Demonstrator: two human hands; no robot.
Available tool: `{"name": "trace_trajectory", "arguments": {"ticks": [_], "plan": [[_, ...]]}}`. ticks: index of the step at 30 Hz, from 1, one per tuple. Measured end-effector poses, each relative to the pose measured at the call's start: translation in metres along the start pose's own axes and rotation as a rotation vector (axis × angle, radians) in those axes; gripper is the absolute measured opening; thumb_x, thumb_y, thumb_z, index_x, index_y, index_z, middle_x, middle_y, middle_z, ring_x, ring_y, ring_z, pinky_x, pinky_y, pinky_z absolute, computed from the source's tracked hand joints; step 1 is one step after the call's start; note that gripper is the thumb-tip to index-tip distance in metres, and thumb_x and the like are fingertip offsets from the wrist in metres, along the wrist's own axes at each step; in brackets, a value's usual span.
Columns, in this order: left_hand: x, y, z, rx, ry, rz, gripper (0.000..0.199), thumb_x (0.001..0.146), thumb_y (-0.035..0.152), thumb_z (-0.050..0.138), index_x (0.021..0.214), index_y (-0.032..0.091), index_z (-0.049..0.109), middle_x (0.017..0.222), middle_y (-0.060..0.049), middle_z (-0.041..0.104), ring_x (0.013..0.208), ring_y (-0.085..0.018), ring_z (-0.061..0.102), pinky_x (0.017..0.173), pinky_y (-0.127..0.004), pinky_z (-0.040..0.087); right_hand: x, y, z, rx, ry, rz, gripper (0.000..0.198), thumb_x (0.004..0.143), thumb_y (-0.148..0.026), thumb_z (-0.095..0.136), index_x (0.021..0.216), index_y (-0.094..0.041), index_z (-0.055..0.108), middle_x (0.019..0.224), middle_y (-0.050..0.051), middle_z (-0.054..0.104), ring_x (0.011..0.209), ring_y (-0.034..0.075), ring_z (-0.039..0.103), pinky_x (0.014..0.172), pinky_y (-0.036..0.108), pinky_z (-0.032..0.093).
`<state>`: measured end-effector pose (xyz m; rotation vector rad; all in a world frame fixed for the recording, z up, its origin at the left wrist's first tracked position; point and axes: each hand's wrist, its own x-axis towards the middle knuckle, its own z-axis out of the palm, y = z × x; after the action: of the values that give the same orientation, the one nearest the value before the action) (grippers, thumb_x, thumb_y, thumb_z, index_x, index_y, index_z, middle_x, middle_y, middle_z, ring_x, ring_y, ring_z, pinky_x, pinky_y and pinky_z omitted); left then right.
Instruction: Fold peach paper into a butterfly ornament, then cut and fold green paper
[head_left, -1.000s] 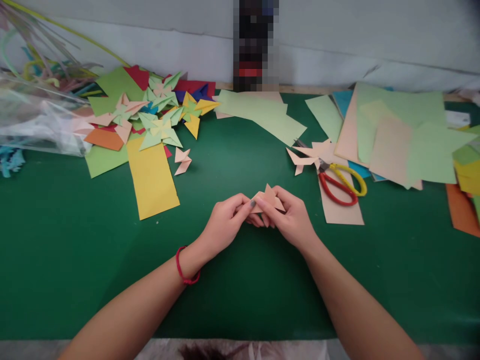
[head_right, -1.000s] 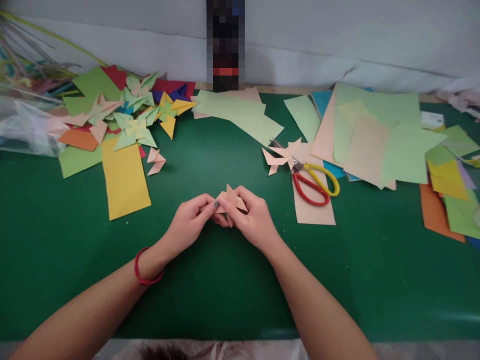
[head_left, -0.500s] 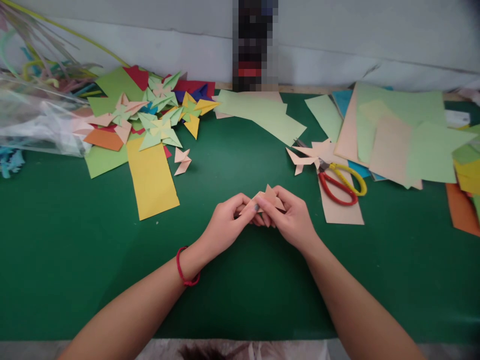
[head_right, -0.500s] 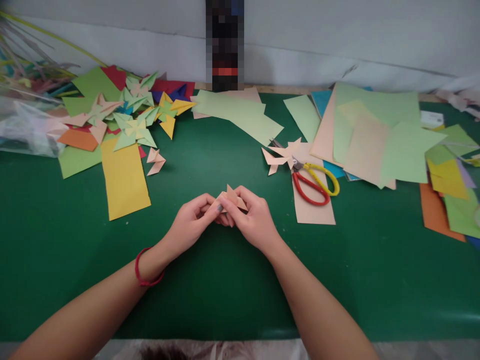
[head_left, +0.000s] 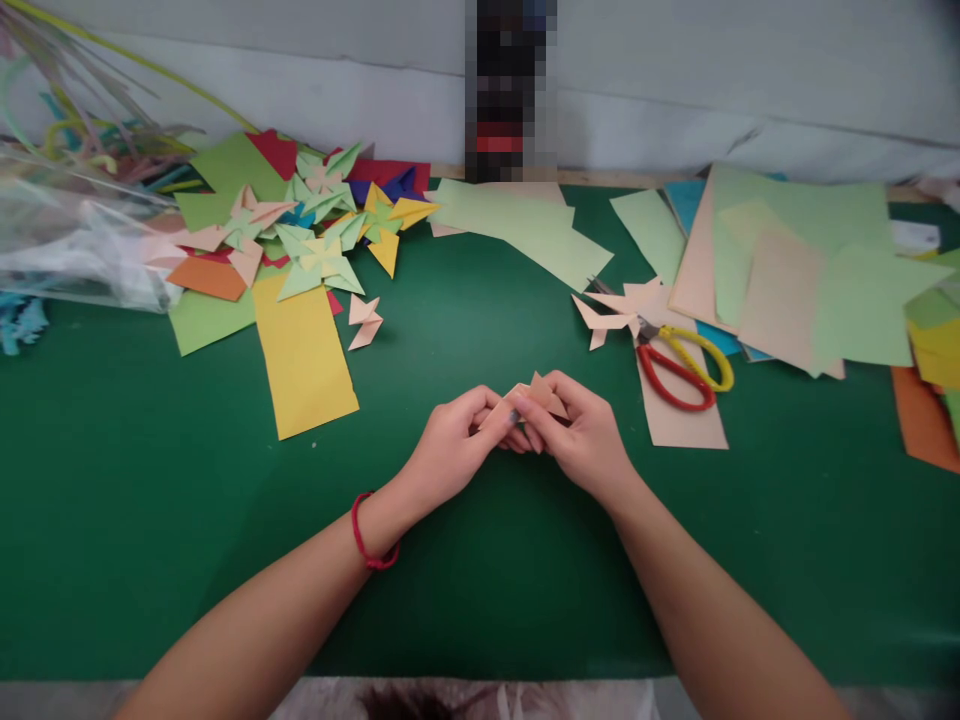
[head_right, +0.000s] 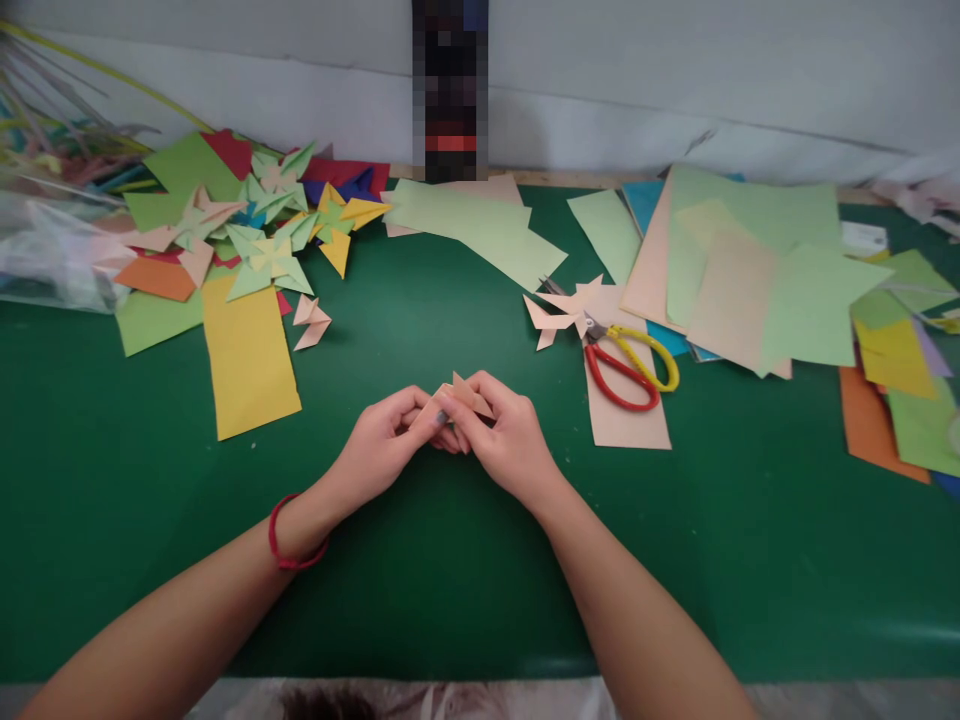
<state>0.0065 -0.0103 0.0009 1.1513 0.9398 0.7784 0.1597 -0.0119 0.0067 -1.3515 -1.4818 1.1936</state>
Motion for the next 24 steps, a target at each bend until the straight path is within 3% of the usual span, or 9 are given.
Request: {"name": "trace_trajectory", "arguments": {"ticks": [10, 18, 24], "plan": [[-0.0002, -0.0043, -0.0004, -0.019, -0.032, -0.007, 0.017, 0.088, 0.032, 0.053, 0.085, 0.016, 0.056, 0.079, -0.004, 0.068, 0.075, -0.014, 0.066, 0.076, -0.029, 0.053, -0.0002, -0.0018, -0.0031, 0.028, -0.001, 0.038, 0.027, 0.084, -0.037, 0.058, 0.067, -0.021, 0.046, 0.046, -0.008, 0.047, 0.041, 0.007, 0.041, 0.044, 0.023, 0.032], [0.0009, -0.0059, -0.0019, 0.038, -0.041, -0.022, 0.015, 0.086, 0.029, 0.055, 0.079, 0.016, 0.056, 0.078, -0.002, 0.066, 0.075, -0.014, 0.065, 0.073, -0.027, 0.051, -0.0002, 0.0005, -0.0003, 0.125, -0.028, 0.049, 0.028, 0.085, -0.037, 0.057, 0.067, -0.022, 0.042, 0.047, -0.007, 0.048, 0.043, 0.009, 0.047, 0.046, 0.024, 0.038], [0.0009, 0.0000, -0.0030, 0.091, -0.036, -0.016, 0.016, 0.087, 0.028, 0.053, 0.075, 0.017, 0.055, 0.078, -0.002, 0.069, 0.077, -0.015, 0.066, 0.079, -0.029, 0.049, 0.0000, -0.0019, -0.0004, 0.122, -0.049, 0.076, 0.028, 0.083, -0.039, 0.059, 0.068, -0.021, 0.044, 0.047, -0.007, 0.050, 0.041, 0.007, 0.046, 0.044, 0.022, 0.036]]}}
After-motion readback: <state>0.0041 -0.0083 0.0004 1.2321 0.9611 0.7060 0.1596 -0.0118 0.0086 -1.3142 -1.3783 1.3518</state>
